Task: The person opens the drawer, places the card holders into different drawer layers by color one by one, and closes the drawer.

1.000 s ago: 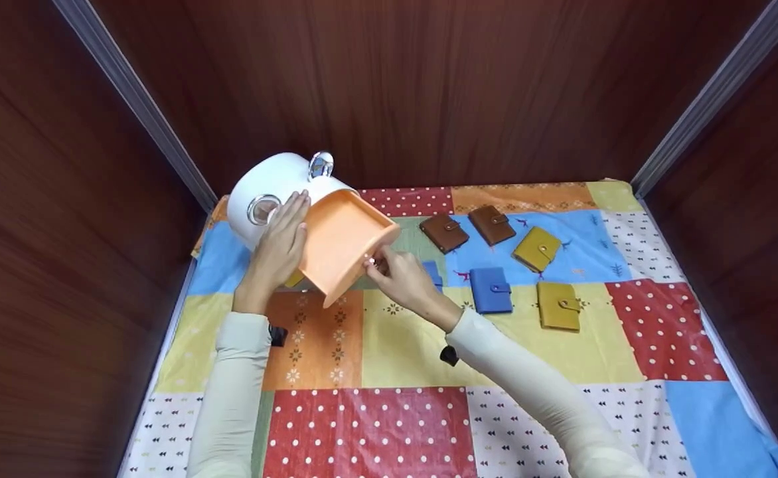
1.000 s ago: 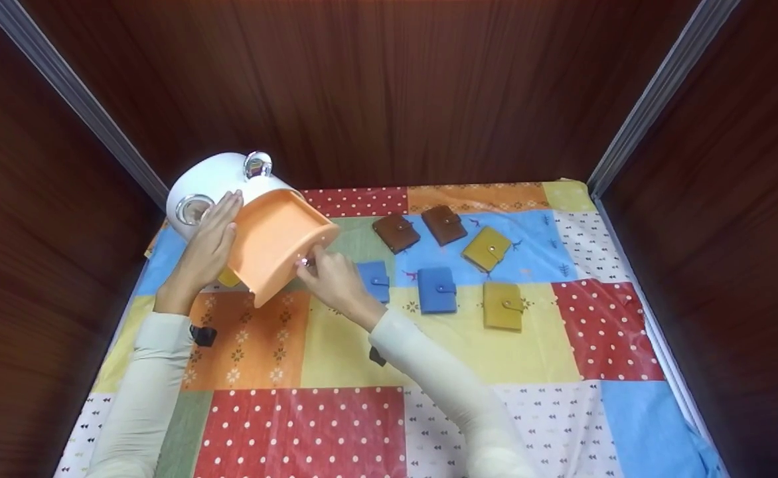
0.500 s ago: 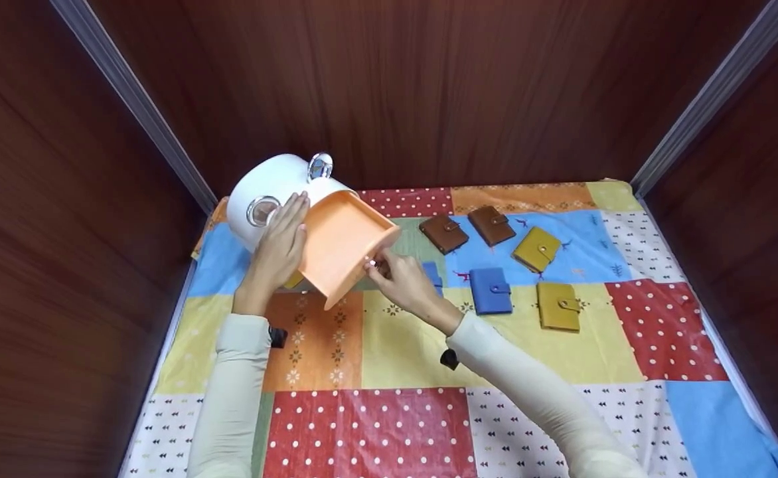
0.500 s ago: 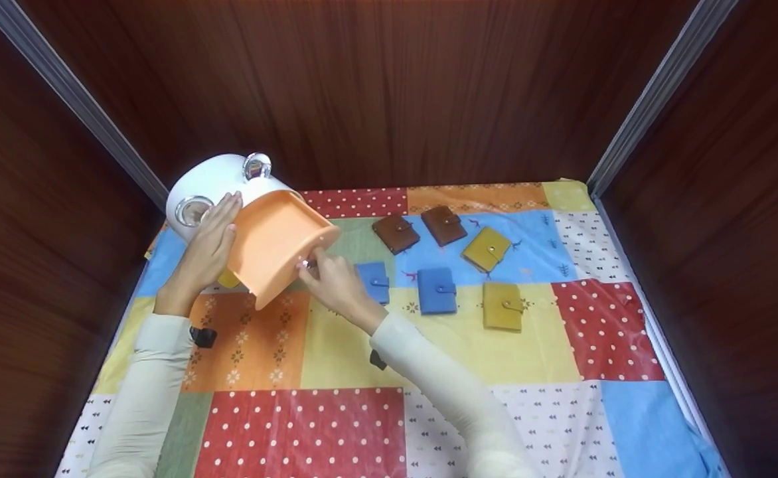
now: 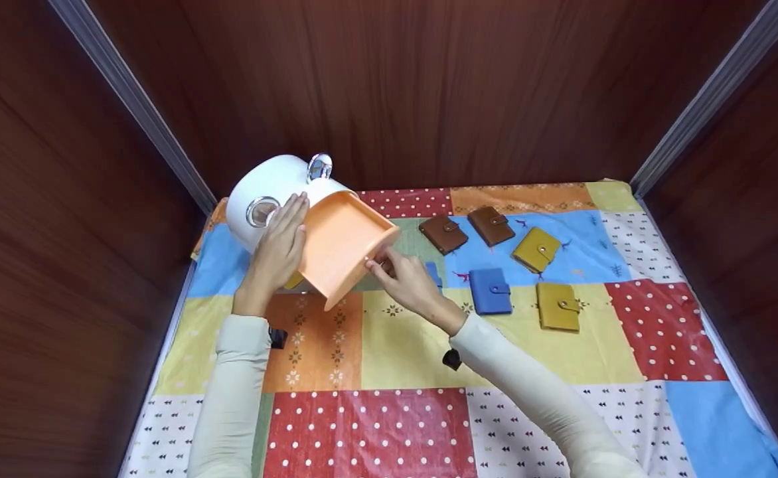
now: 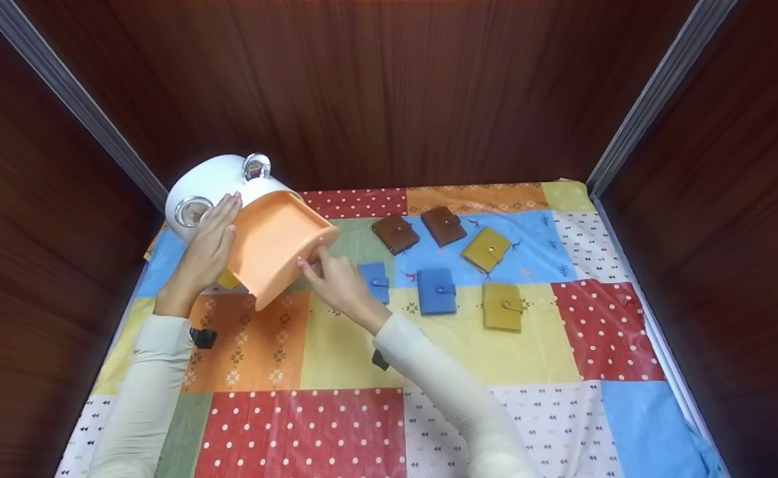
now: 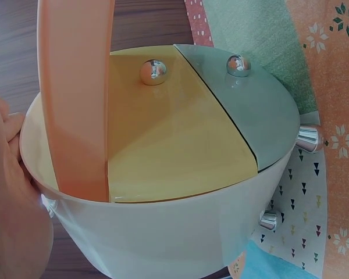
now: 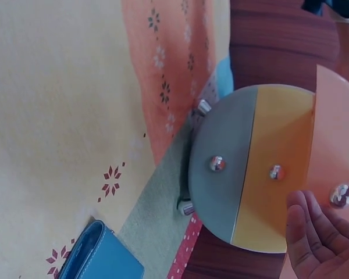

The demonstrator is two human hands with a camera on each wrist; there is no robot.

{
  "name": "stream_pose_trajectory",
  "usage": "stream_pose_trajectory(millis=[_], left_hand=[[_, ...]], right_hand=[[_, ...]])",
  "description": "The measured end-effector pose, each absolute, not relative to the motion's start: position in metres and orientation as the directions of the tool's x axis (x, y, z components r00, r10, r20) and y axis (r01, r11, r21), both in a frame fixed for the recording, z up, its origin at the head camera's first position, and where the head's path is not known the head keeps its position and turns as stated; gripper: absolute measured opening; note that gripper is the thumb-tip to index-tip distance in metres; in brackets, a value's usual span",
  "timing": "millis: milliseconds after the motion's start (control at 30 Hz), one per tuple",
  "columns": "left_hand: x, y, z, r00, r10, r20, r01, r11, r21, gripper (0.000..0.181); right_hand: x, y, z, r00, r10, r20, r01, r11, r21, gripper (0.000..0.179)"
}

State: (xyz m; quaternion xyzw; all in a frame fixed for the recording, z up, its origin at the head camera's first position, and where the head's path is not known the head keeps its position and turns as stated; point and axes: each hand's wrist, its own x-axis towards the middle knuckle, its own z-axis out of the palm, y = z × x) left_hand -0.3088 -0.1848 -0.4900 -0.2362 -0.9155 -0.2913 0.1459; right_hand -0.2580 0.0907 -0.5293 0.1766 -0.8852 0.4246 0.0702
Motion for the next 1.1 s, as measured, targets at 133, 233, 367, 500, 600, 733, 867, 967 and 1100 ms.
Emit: stream_pose_trajectory(millis=[133,233,367,500,600,733,867,967,1100], left_hand=[[-0.309,-0.185,-0.489,-0.852,0.350,0.390,0.510,0.723,0.466,0.052],[-0.309,-0.185,-0.489,-0.856,0.348,0.382,0.504,0.724,0.471,0.052],[-0.310,-0.185,-0.488,-0.859,0.347,0.376,0.501,0.721,0.479,0.053],[-0.309,-0.185,-0.488,-0.864,0.345,0.366,0.494,0.725,0.480,0.053],[-0.309,-0.184,-0.489,-0.866,0.344,0.363,0.491,0.726,0.481,0.053],[-0.308,-0.185,-0.489,-0.866,0.346,0.360,0.490,0.725,0.484,0.053],[-0.309,-0.186,-0.490,-0.860,0.348,0.374,0.500,0.721,0.479,0.053],[-0.309,-0.187,-0.490,-0.852,0.352,0.389,0.512,0.716,0.474,0.052],[-0.309,-0.187,-0.490,-0.850,0.356,0.389,0.515,0.716,0.471,0.052]], right_hand=[[-0.260,0.096,-0.528,-0.934,-0.218,0.283,-0.357,0.574,-0.736,0.031],[-0.263,0.102,-0.527,-0.941,-0.182,0.284,-0.336,0.572,-0.748,0.032],[-0.270,0.112,-0.530,-0.947,-0.138,0.291,-0.317,0.570,-0.758,0.035],[-0.277,0.122,-0.534,-0.944,-0.084,0.318,-0.304,0.595,-0.744,0.031],[-0.281,0.129,-0.537,-0.946,-0.046,0.321,-0.282,0.604,-0.746,0.027],[-0.286,0.137,-0.541,-0.956,-0.013,0.293,-0.242,0.599,-0.763,0.023],[-0.289,0.145,-0.545,-0.971,-0.001,0.240,-0.194,0.591,-0.783,0.021],[-0.291,0.150,-0.548,-0.978,0.013,0.206,-0.158,0.594,-0.789,0.020],[-0.296,0.156,-0.554,-0.982,0.048,0.182,-0.114,0.619,-0.777,0.018]])
